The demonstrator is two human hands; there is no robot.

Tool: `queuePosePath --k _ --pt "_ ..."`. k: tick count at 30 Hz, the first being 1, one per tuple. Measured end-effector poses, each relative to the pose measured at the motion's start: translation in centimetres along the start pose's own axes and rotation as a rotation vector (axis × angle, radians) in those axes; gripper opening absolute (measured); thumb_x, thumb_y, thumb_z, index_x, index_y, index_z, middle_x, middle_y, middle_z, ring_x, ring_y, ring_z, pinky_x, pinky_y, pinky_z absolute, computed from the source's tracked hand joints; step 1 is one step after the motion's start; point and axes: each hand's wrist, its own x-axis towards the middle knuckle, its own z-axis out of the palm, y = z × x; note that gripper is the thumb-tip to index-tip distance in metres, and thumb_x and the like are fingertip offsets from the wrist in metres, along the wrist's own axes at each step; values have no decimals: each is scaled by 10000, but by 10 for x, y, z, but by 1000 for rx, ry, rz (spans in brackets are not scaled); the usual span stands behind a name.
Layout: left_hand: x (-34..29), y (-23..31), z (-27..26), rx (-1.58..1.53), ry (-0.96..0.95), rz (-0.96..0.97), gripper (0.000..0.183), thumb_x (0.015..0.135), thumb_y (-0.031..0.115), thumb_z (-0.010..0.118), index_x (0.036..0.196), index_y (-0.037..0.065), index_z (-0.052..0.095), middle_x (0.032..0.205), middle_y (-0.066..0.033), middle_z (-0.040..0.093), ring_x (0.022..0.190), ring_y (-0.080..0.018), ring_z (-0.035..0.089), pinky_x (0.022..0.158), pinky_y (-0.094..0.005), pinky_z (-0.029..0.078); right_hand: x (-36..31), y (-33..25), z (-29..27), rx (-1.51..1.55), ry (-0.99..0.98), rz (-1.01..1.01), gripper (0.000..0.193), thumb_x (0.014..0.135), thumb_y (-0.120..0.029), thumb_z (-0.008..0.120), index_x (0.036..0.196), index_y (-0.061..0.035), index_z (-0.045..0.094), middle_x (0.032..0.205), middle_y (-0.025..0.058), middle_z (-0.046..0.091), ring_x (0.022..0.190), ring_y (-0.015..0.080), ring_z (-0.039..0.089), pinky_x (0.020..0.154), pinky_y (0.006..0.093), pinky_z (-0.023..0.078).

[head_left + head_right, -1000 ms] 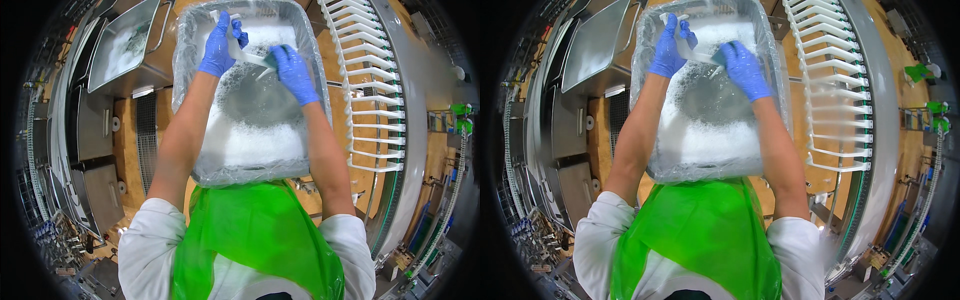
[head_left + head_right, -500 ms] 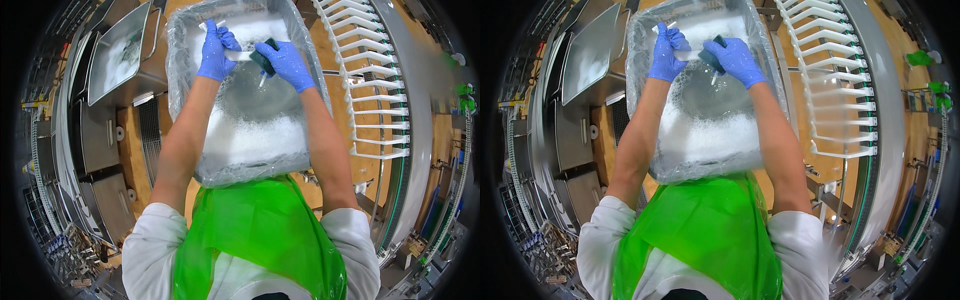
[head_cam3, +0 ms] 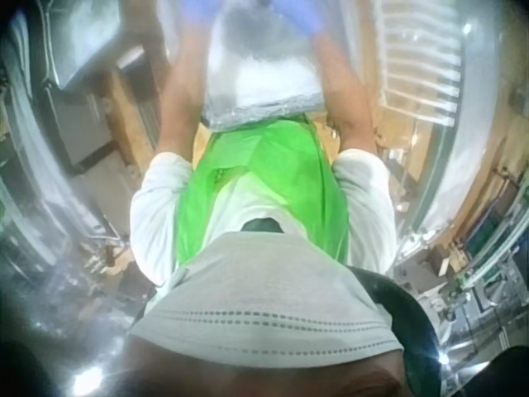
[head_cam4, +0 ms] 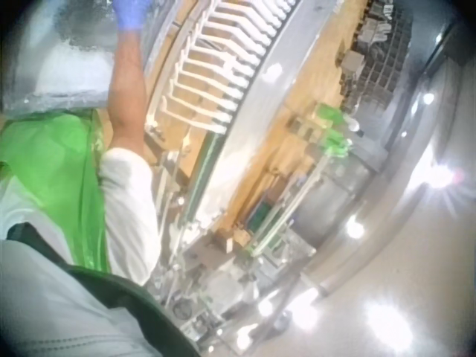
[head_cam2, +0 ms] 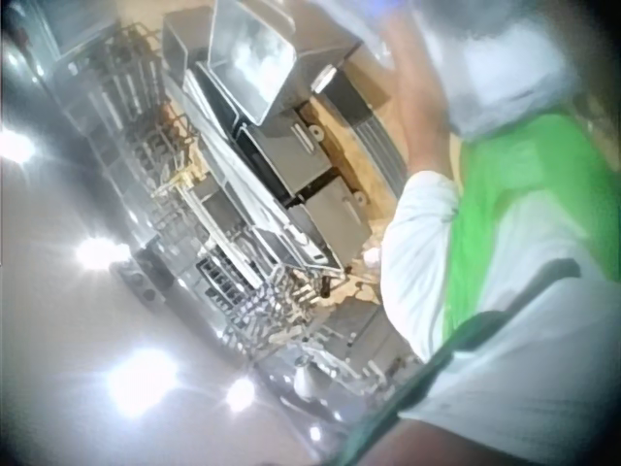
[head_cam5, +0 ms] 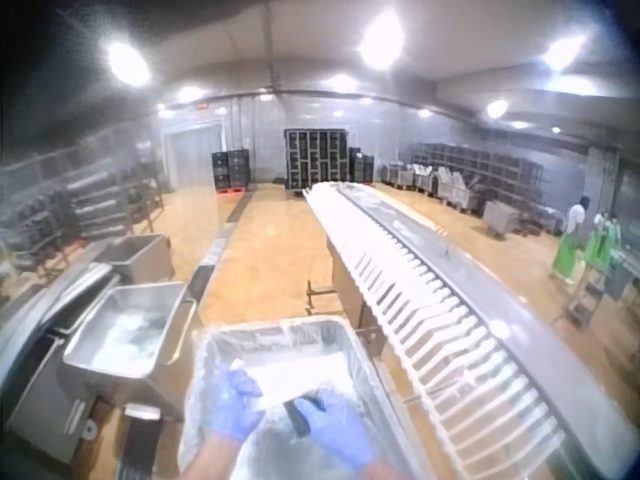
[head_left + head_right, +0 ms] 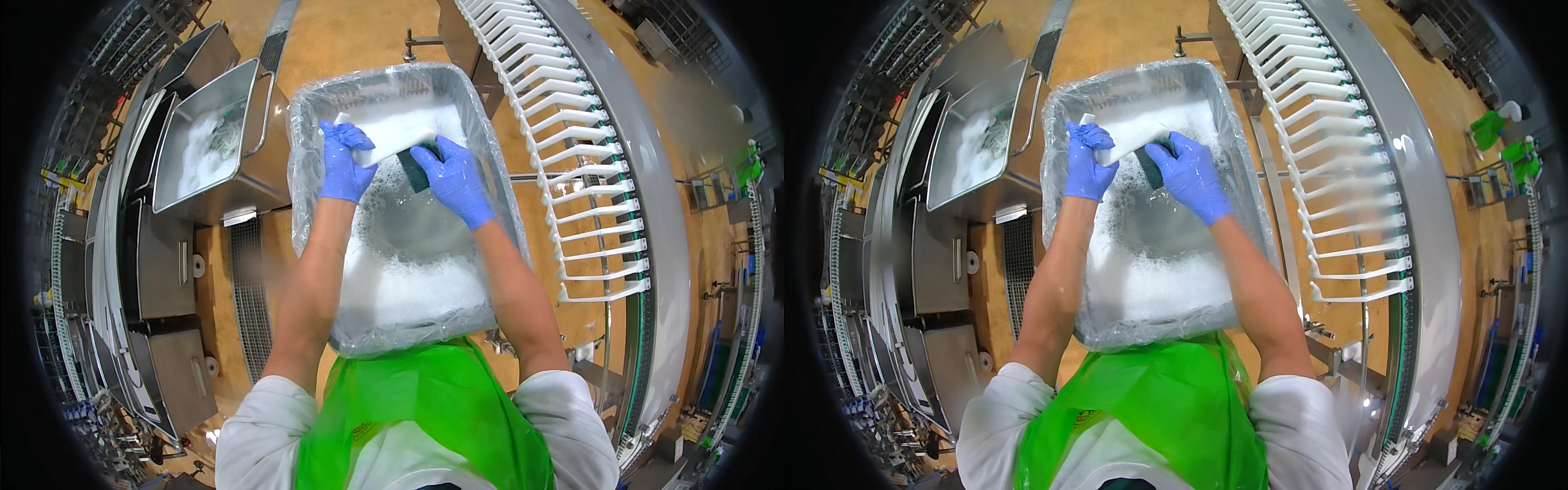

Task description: The person repeatedly scrubs white plastic parts with a green sponge in a soapy water tub, rinses them, and places them on a conveyor belt. The process is repeated for multiple parts throughout the clip.

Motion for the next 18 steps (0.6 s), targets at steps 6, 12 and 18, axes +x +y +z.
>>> queuePosePath --k 6,12,18 --pt "6 8 -2 18 40 -155 453 886 579 550 671 199 426 542 90 355 445 -29 356 435 -185 382 -1 -5 -19 -149 10 -221 274 899 -297 634 1024 -56 670 785 127 681 700 266 677 646 354 526" --pt "6 10 -1 162 -24 -182 458 882 601 541 715 186 441 554 86 358 443 -18 361 422 -181 381 -3 2 -9 724 -225 267 371 975 -335 520 1152 -11 558 790 113 636 664 200 644 648 352 547" --pt "2 -2 3 381 41 -121 465 858 635 550 804 177 490 578 100 381 447 -5 371 422 -175 372 -4 33 5 1182 -543 334 386 993 -361 453 1142 -17 545 754 118 594 722 251 658 697 450 556"
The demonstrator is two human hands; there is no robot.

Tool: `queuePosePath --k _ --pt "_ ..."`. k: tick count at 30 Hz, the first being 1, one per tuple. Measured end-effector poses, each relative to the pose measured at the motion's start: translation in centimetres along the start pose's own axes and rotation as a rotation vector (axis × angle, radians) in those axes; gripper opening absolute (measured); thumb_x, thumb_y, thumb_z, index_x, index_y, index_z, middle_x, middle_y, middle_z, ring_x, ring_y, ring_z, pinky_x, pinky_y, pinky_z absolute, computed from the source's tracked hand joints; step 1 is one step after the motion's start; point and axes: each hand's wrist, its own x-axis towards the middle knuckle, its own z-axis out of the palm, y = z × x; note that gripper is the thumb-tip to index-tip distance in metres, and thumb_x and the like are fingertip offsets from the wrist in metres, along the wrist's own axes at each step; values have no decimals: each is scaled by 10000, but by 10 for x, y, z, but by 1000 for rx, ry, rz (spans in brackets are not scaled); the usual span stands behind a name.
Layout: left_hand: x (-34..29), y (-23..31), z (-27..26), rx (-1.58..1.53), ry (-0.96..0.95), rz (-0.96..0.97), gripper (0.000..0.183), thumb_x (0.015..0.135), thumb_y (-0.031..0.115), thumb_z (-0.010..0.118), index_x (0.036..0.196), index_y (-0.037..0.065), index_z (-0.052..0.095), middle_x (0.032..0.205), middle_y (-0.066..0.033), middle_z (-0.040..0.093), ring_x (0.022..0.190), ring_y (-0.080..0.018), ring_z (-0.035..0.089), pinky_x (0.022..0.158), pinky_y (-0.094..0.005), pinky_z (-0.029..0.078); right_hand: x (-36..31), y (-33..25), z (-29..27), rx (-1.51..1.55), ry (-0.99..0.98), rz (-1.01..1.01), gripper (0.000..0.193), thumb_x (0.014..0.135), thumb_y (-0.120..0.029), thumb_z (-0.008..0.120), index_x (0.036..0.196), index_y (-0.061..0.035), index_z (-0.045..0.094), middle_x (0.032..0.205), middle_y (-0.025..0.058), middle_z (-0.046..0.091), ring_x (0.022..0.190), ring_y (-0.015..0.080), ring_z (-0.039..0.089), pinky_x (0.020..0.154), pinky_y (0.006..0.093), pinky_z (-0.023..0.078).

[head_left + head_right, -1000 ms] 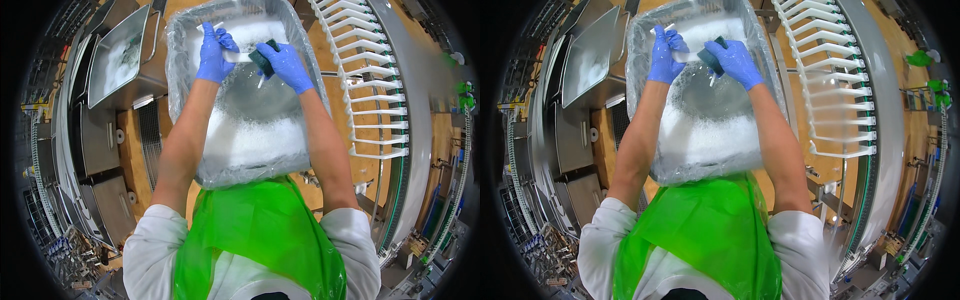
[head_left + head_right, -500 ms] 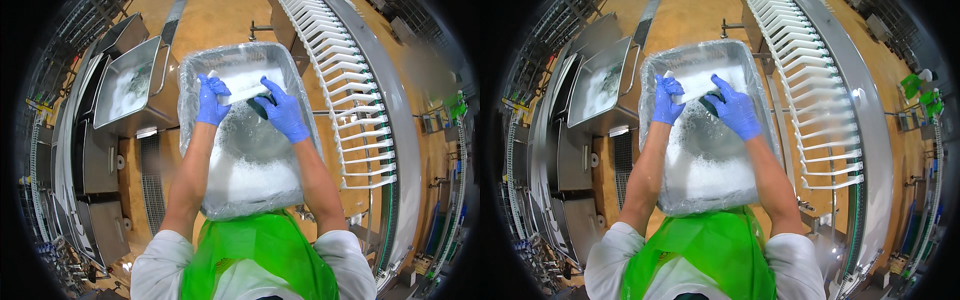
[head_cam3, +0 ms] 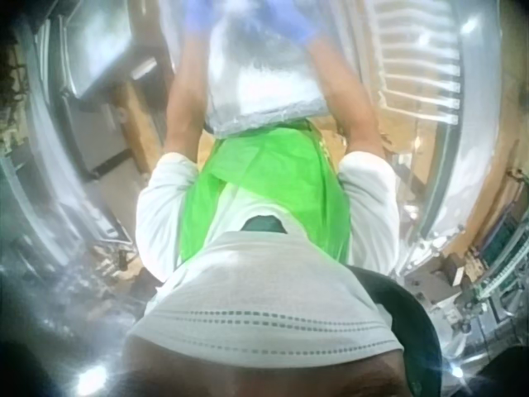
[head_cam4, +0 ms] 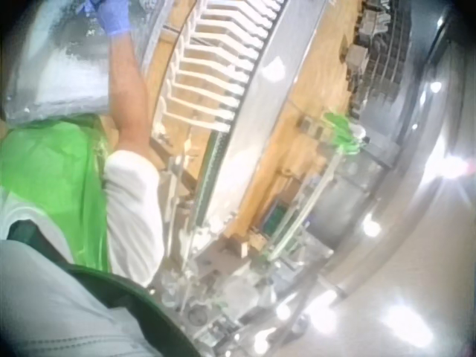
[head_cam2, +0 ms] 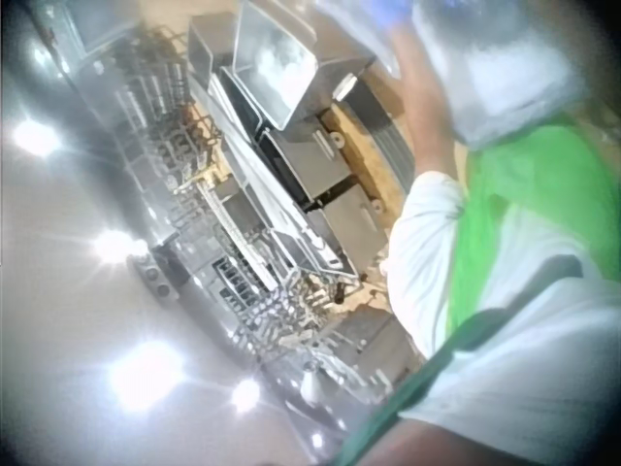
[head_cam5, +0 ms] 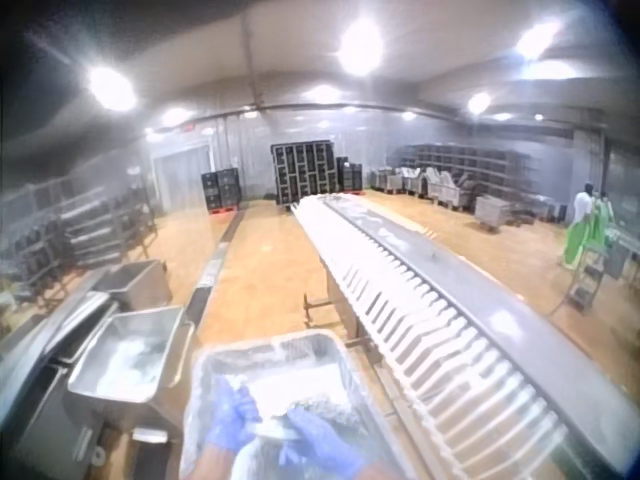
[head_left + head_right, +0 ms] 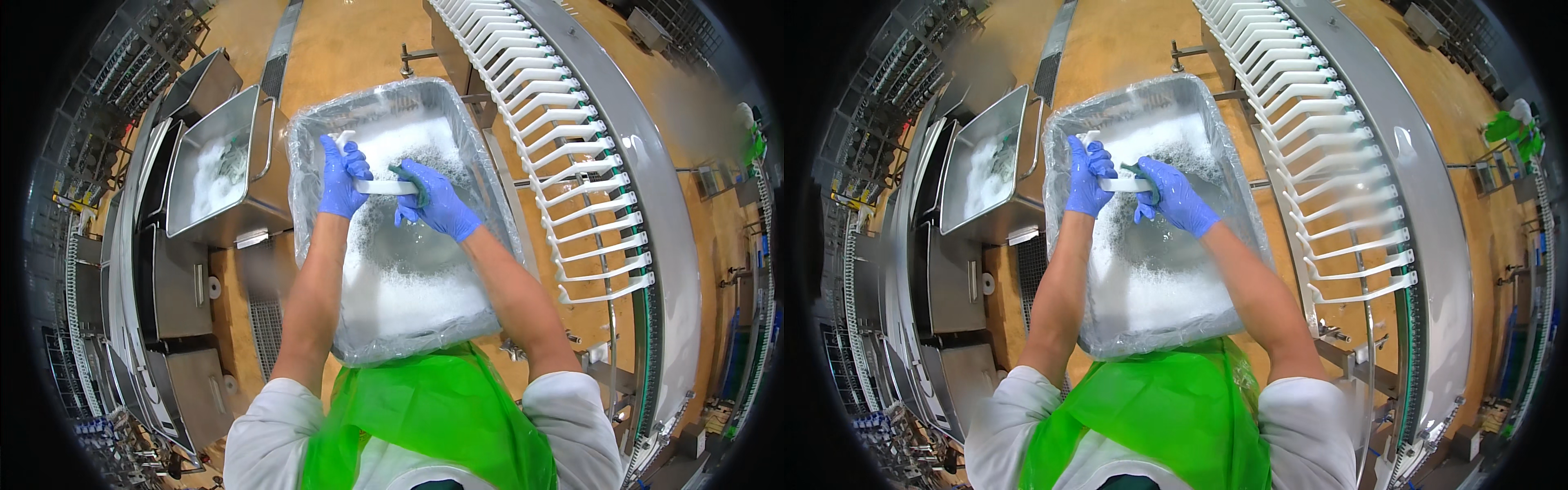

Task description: The person repeatedly scrubs white plastic parts with a green sponge in a soapy water tub, rinses them, and places them on a conveyor belt. The process is repeated for multiple parts throughout the clip.

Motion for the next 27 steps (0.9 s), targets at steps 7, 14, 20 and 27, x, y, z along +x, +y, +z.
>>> queuePosePath --k 7,14,20,27 --pt "26 -51 -53 975 246 -80 494 967 556 431 903 90 583 569 -34 511 501 -173 511 475 -315 443 -9 11 -52 -1836 550 190 270 925 -210 487 1035 -4 621 895 216 679 868 342 690 756 483 541" --pt "15 -110 -38 1146 176 -443 672 941 626 376 1262 58 536 1188 -136 605 1049 -237 577 872 -378 485 0 25 -53 -1528 668 227 377 941 -269 431 1176 -30 605 1147 255 623 1048 422 602 921 478 462" --pt "-9 -57 18 30 -293 -266 956 863 777 304 1458 28 322 1439 -225 401 1257 -413 449 1081 -527 335 5 50 28 -1608 491 -517 678 965 -405 424 1428 72 292 1438 308 334 1357 433 308 1118 488 225" --pt "-26 -60 30 349 -145 29 853 918 697 321 1443 26 358 1464 -154 395 1310 -328 406 1109 -462 314 22 31 42 -1544 599 -410 822 944 -470 429 1486 69 125 1539 303 114 1446 436 81 1145 573 39"
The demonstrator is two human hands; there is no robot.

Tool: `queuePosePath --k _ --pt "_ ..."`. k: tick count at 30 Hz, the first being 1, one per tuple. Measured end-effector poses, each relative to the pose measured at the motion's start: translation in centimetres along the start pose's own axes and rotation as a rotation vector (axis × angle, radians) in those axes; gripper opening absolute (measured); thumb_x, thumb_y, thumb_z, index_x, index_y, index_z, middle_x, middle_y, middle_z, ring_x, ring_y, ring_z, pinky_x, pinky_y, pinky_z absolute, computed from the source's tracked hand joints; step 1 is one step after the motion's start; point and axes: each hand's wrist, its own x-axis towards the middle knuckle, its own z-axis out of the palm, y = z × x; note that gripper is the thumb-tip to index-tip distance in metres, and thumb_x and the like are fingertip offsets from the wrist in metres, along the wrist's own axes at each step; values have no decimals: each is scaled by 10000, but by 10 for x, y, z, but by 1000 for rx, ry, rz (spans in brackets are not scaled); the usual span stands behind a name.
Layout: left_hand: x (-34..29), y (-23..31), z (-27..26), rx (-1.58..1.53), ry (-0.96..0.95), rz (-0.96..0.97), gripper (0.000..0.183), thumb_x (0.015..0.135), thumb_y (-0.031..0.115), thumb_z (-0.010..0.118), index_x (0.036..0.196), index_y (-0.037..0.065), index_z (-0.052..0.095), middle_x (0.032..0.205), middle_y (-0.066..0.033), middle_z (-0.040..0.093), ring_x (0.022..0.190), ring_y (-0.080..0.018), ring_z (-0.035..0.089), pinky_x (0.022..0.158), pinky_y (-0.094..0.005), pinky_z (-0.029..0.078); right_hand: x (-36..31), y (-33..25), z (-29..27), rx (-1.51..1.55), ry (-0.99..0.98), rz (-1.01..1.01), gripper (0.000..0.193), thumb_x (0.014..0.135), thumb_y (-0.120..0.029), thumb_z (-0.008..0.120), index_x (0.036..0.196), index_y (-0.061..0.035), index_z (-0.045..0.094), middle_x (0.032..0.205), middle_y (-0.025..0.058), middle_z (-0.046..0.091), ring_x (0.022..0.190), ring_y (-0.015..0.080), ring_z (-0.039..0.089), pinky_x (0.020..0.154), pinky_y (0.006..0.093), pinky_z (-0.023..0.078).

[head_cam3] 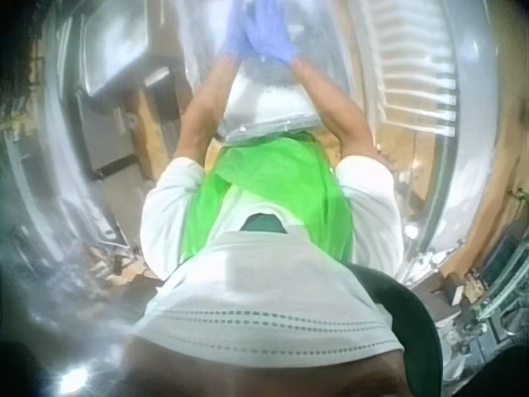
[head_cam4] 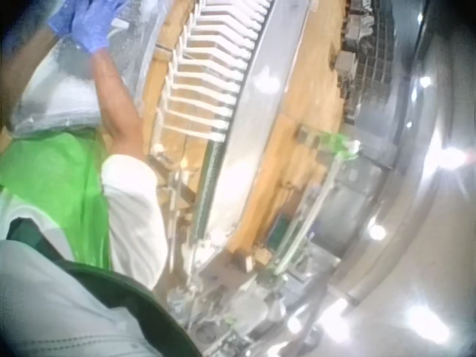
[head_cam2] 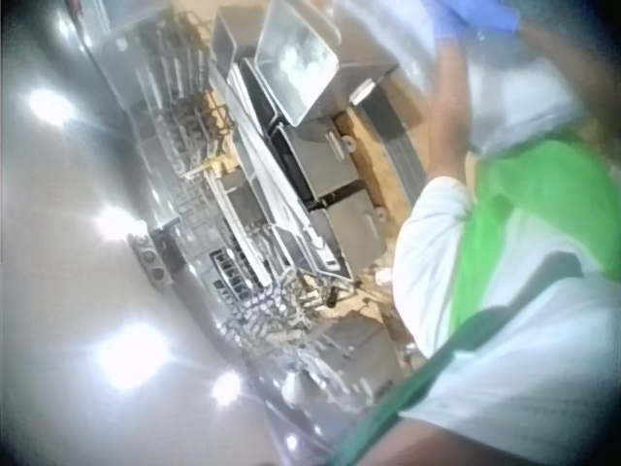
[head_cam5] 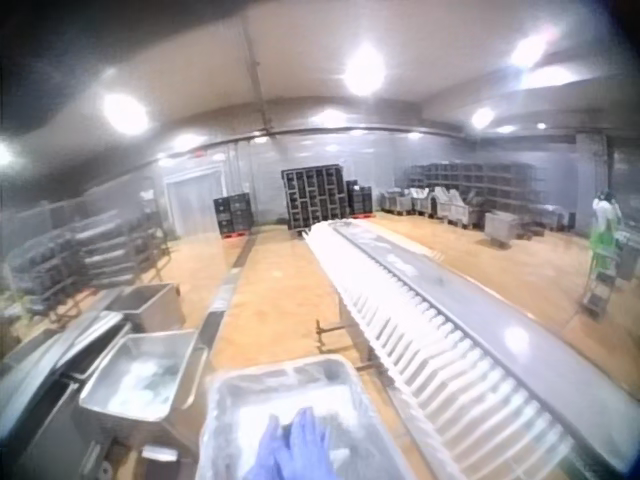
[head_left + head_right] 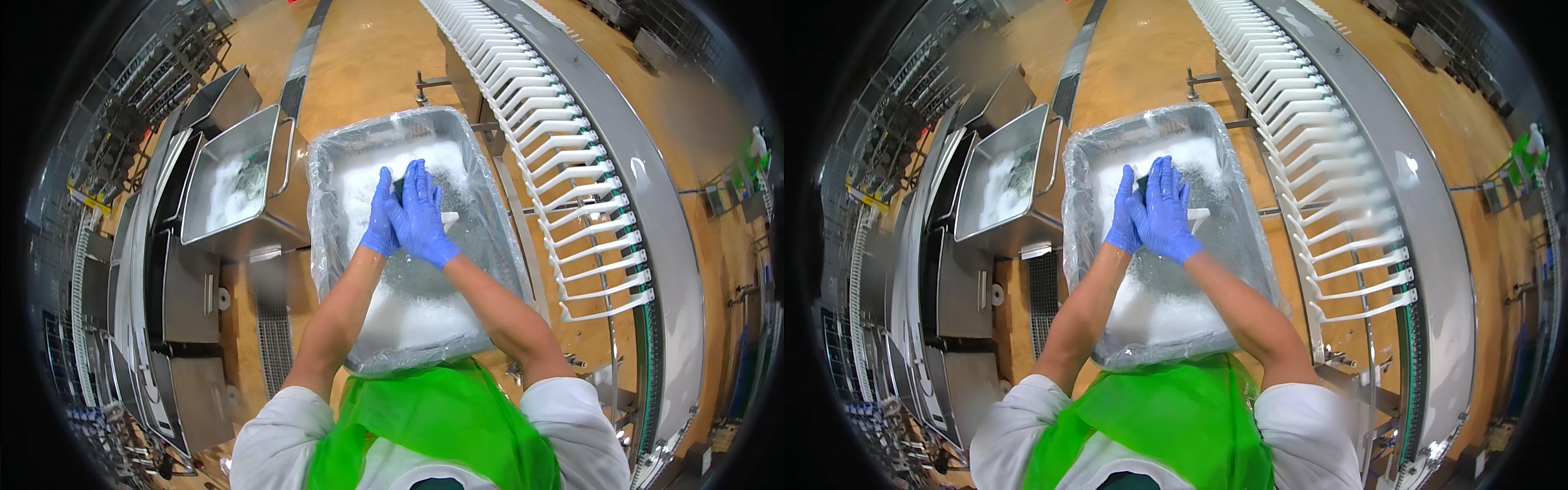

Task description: The person repeatedly scrubs white plastic parts with a green sponge in a soapy water tub, rinses them, and places them on a conveyor belt. The process is repeated for multiple parts throughout the clip.

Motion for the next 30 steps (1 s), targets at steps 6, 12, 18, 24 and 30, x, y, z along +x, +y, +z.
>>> queuePosePath --k 6,12,18,24,30 --pt "10 14 -17 -262 -70 28 726 963 617 314 1410 52 393 1400 -172 444 1266 -302 446 1108 -468 321 -17 8 -20 -114 -187 -209 948 864 -556 534 1482 62 166 1545 262 159 1453 407 98 1152 556 34" --pt "19 23 -91 -421 -71 154 603 918 671 407 1017 95 557 719 -22 541 616 -127 535 637 -309 511 -5 23 -40 -182 -472 146 838 813 -483 634 1448 -43 310 1476 222 335 1396 384 285 1125 604 139" --pt "8 45 -15 65 446 239 545 892 690 450 837 151 516 583 48 430 460 -67 417 415 -217 370 -4 9 -67 506 -543 199 381 738 -291 768 970 -3 675 808 107 657 745 142 601 694 308 485" --pt "11 45 -41 -97 172 71 629 897 731 347 590 183 379 439 35 292 345 -106 308 364 -254 268 -32 6 -22 275 -851 -3 360 794 -377 706 999 -82 702 834 108 707 761 282 660 720 407 497" --pt "8 46 -53 -241 -165 21 616 938 675 312 595 166 374 476 20 318 379 -126 284 394 -280 246 -35 45 -18 -301 -1237 182 423 781 -319 706 1144 -113 641 952 81 684 757 239 662 689 380 536"
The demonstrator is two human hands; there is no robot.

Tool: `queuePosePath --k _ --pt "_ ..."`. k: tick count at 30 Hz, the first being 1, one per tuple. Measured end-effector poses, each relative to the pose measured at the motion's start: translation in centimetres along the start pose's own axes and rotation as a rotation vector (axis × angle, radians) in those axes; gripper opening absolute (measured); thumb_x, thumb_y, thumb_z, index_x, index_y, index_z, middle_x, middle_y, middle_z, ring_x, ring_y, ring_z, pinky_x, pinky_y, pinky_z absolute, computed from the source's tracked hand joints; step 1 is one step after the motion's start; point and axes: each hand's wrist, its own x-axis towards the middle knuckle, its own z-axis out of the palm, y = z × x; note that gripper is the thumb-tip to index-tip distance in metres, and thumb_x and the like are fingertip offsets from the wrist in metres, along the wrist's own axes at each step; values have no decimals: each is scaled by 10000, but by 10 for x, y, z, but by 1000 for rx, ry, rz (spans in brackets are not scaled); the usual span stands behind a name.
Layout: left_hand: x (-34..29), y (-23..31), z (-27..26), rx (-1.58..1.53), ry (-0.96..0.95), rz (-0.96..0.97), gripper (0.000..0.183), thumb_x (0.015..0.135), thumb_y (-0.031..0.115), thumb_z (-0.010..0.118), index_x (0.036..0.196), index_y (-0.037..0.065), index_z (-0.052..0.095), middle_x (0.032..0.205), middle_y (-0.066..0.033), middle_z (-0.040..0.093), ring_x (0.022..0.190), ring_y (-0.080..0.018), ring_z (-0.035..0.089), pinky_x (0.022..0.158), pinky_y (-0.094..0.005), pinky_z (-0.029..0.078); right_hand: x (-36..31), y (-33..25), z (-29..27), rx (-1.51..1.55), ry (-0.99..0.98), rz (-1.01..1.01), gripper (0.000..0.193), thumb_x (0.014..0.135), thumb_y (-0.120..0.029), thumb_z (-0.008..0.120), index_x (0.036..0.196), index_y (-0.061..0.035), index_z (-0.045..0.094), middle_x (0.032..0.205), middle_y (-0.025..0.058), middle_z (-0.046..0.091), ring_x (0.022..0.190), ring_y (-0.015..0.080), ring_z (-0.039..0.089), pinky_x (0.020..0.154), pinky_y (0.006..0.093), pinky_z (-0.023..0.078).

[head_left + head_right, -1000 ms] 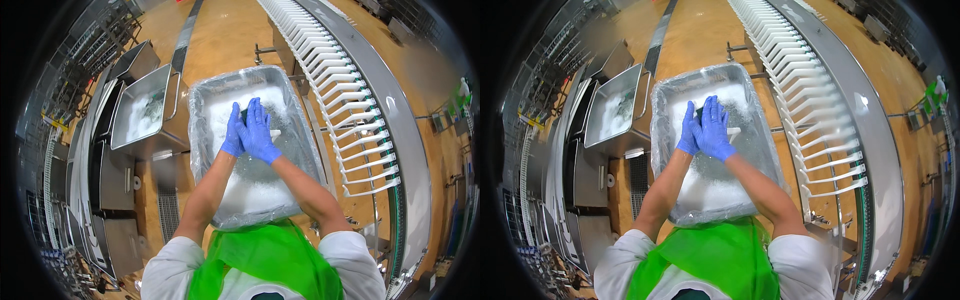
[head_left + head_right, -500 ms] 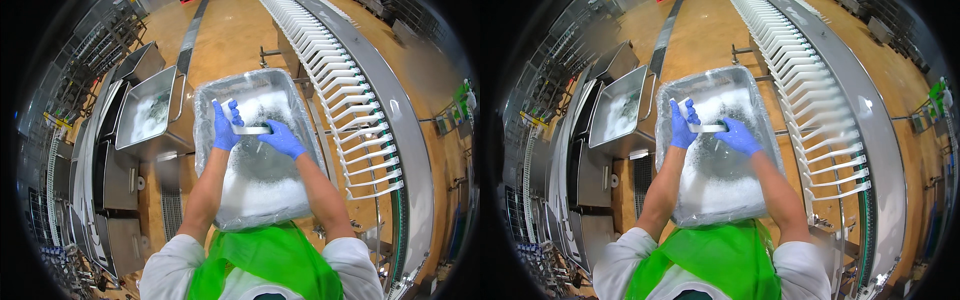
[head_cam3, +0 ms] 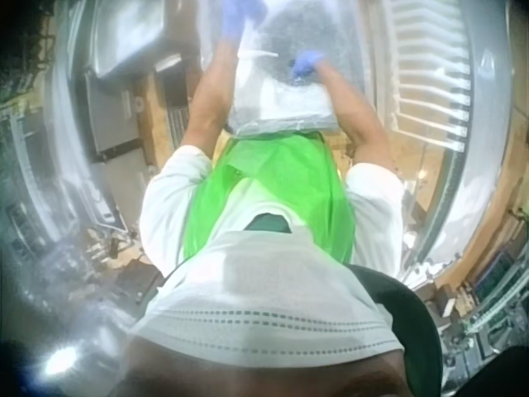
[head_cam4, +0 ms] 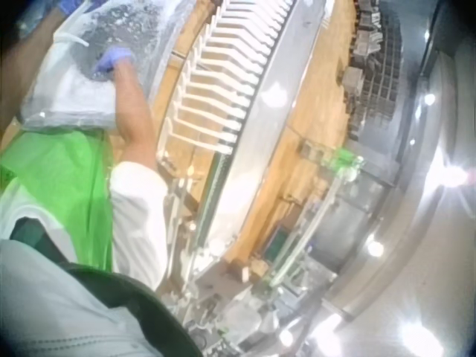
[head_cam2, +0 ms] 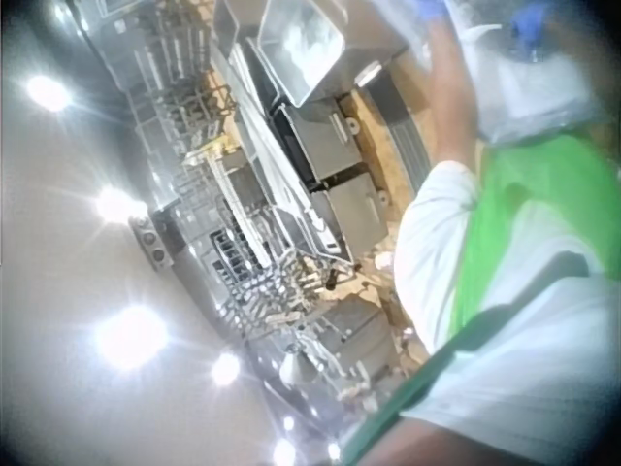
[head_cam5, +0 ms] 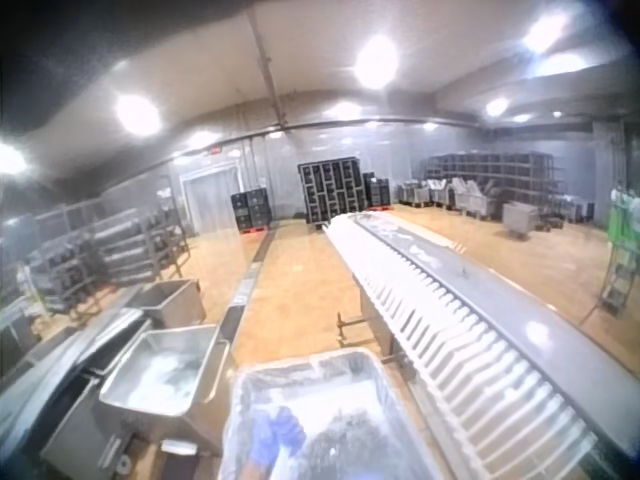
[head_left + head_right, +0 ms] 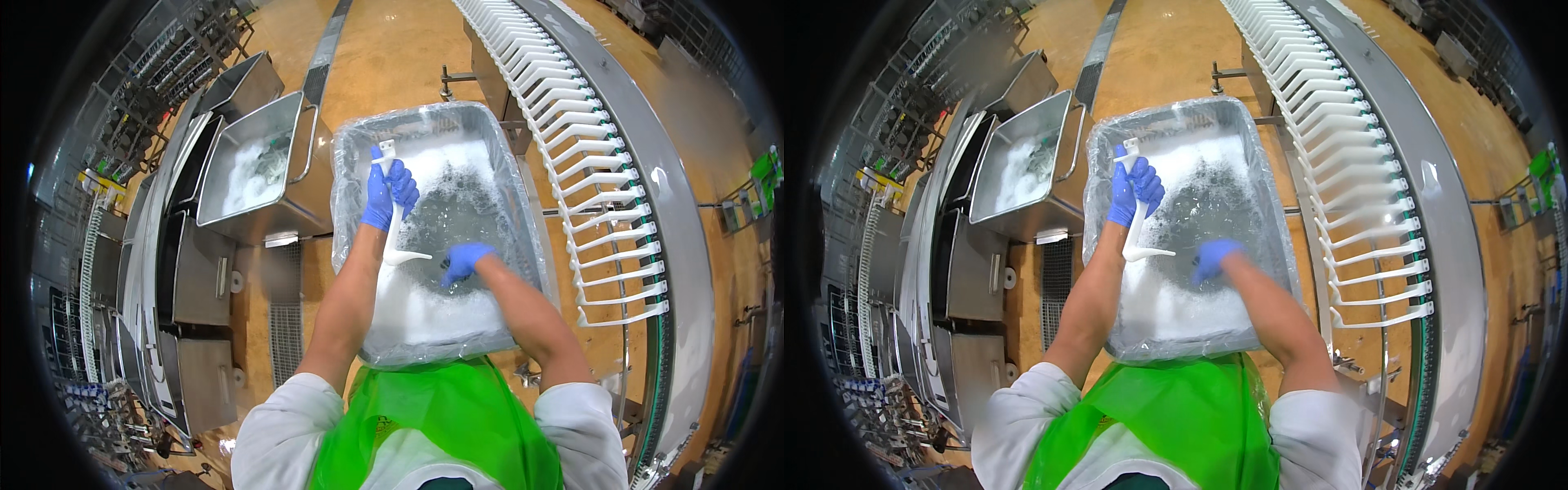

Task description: The person repeatedly scrubs white plastic parts with a green sponge in a soapy water tub, rinses them, and places them on a conveyor belt. The process is repeated for multiple parts throughout the clip.

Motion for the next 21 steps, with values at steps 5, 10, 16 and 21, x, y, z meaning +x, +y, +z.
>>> queuePosePath --k 5,10,16,21 --pt "10 -3 10 165 194 39 615 938 673 327 584 171 349 487 35 274 378 -110 259 365 -266 225 -43 2 -53 995 226 -291 319 819 -150 687 1075 6 577 867 82 634 690 131 616 608 280 534" --pt "14 -23 25 289 312 -10 590 932 677 355 618 177 365 530 52 306 428 -77 301 373 -249 237 -53 -47 -54 1065 598 -437 195 858 -139 655 984 -21 566 800 47 603 572 92 552 545 264 488" --pt "1 -45 51 379 413 -200 478 957 589 430 724 177 490 609 22 455 547 -78 458 438 -226 368 -9 -13 -53 891 1037 -325 267 844 -196 679 1011 -16 575 799 47 601 738 152 583 680 321 492" --pt "13 -35 -6 145 205 -160 480 948 578 460 806 132 566 666 3 532 607 -115 554 573 -267 493 -23 -37 -36 841 806 -553 213 849 -201 703 936 -30 610 765 41 615 676 94 556 632 286 483"
